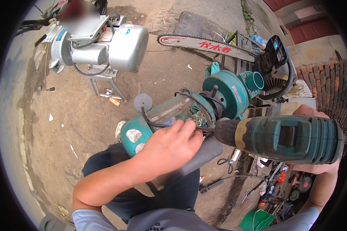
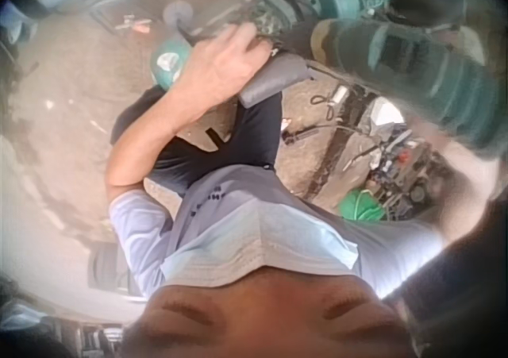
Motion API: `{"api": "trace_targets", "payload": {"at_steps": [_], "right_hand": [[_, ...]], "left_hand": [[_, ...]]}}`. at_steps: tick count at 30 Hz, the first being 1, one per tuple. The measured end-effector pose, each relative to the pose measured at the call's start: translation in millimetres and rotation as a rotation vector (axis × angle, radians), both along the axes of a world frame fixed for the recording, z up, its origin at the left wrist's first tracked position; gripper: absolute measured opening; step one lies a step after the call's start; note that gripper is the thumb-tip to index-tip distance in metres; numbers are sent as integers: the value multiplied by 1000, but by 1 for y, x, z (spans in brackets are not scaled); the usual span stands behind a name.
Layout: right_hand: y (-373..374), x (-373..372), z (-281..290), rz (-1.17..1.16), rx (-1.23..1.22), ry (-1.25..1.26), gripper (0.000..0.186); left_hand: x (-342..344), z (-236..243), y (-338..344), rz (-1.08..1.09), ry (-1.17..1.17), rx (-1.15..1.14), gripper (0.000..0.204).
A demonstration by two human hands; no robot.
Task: The person kneels and repairs a teal electric motor by hand and with a cordless drill. They strip and connect wires, secure components with screws, and reassemble the motor housing.
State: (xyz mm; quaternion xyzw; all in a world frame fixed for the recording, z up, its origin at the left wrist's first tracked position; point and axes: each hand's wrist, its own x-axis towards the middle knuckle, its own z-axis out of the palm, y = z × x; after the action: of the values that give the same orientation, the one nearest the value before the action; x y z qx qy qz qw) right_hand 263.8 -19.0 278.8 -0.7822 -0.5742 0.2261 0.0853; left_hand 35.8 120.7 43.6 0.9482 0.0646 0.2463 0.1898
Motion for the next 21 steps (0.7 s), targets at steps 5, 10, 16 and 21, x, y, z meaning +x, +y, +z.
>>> {"api": "trace_targets", "payload": {"at_steps": [5,10,16,21], "right_hand": [[46,0,41,886,-176,-347,28],[31,-10,43,587,-129,-261,45],[34,-8,21,215,5,-14,38],[20,-4,23,247,49,-162,28]], "left_hand": [[9,5,-2,-69,-60,-21,19],[12,1,-4,-70,-89,-40,19],[8,-6,-2,-48,-91,-73,22],[10,-4,-3,-95,-103,-130,28]]}}
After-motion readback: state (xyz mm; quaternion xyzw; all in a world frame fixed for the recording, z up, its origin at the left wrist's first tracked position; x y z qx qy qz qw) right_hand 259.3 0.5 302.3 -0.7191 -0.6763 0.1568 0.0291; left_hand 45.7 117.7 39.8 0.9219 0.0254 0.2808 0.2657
